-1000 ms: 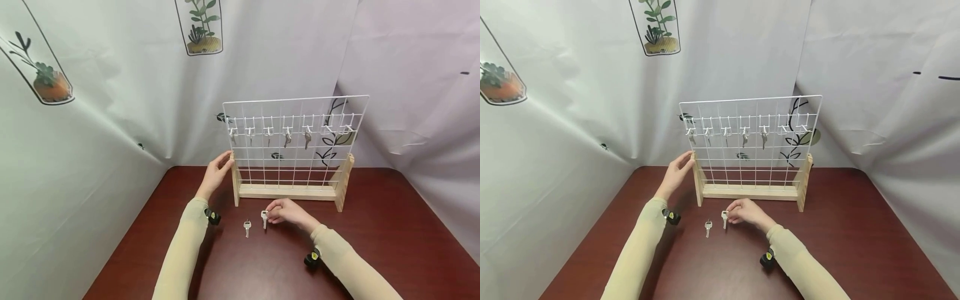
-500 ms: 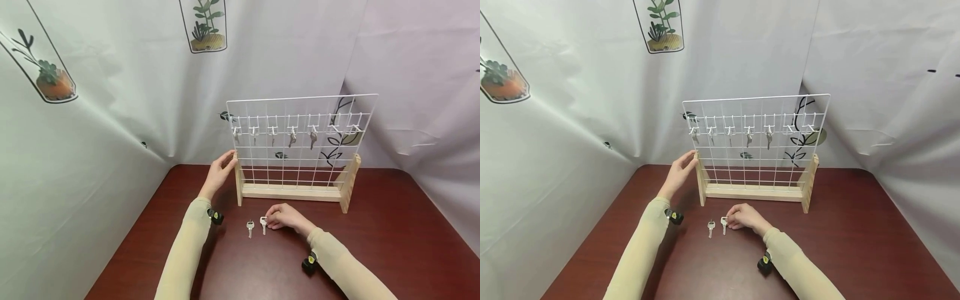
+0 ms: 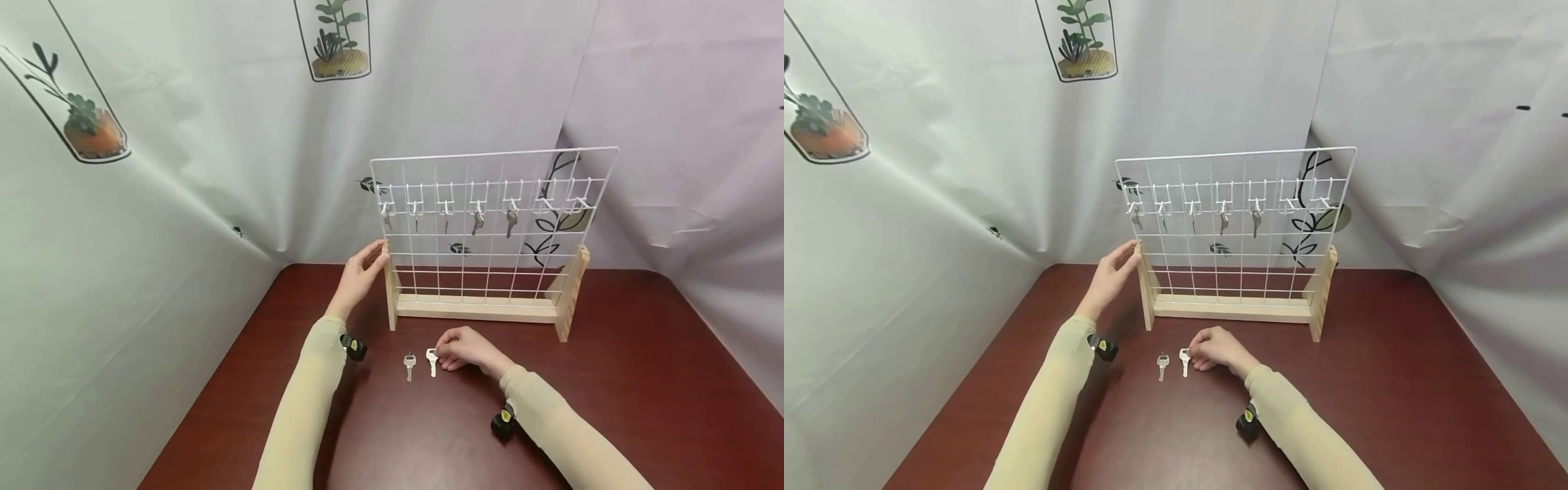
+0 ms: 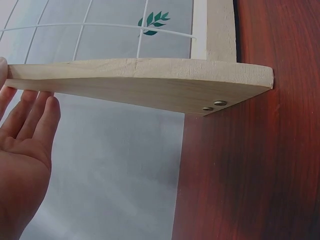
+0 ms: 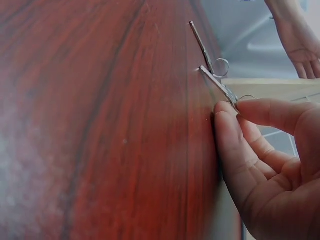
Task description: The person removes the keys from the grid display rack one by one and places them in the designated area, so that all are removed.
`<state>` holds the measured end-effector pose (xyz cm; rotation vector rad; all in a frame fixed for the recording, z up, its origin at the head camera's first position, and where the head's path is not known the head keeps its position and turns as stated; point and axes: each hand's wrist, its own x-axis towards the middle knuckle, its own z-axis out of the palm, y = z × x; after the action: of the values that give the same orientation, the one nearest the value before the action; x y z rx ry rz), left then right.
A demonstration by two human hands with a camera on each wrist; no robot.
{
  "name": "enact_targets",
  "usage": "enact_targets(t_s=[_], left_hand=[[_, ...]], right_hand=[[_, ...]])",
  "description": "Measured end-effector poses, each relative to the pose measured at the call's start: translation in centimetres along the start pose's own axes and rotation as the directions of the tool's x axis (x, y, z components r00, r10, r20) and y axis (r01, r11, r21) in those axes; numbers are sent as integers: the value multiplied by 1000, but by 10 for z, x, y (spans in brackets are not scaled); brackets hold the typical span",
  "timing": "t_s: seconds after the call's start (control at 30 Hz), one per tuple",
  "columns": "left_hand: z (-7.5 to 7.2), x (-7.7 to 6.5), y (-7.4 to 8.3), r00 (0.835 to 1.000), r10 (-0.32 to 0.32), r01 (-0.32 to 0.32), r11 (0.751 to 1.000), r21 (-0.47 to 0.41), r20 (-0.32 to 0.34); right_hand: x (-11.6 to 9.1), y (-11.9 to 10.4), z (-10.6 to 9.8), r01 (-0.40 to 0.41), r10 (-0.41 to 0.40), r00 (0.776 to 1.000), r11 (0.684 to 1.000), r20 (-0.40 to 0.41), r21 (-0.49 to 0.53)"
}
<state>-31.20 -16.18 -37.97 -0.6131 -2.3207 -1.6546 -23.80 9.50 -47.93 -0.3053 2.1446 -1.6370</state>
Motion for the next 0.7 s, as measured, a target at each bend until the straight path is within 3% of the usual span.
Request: enact_targets(t_s=[0.2, 0.43, 0.7], left_hand=[[3, 7, 0, 1000, -13, 13, 1000, 3, 11], [4, 19, -35, 1000, -8, 8, 1000, -15, -11], [3, 13, -41, 999, 13, -14, 1000, -20, -38]], right_hand=[[2, -1, -6, -17, 17, 1000, 999, -22, -34], [5, -3, -4, -27, 22, 998, 995, -57, -95], [3, -5, 5, -55, 34, 994, 977, -103, -206]])
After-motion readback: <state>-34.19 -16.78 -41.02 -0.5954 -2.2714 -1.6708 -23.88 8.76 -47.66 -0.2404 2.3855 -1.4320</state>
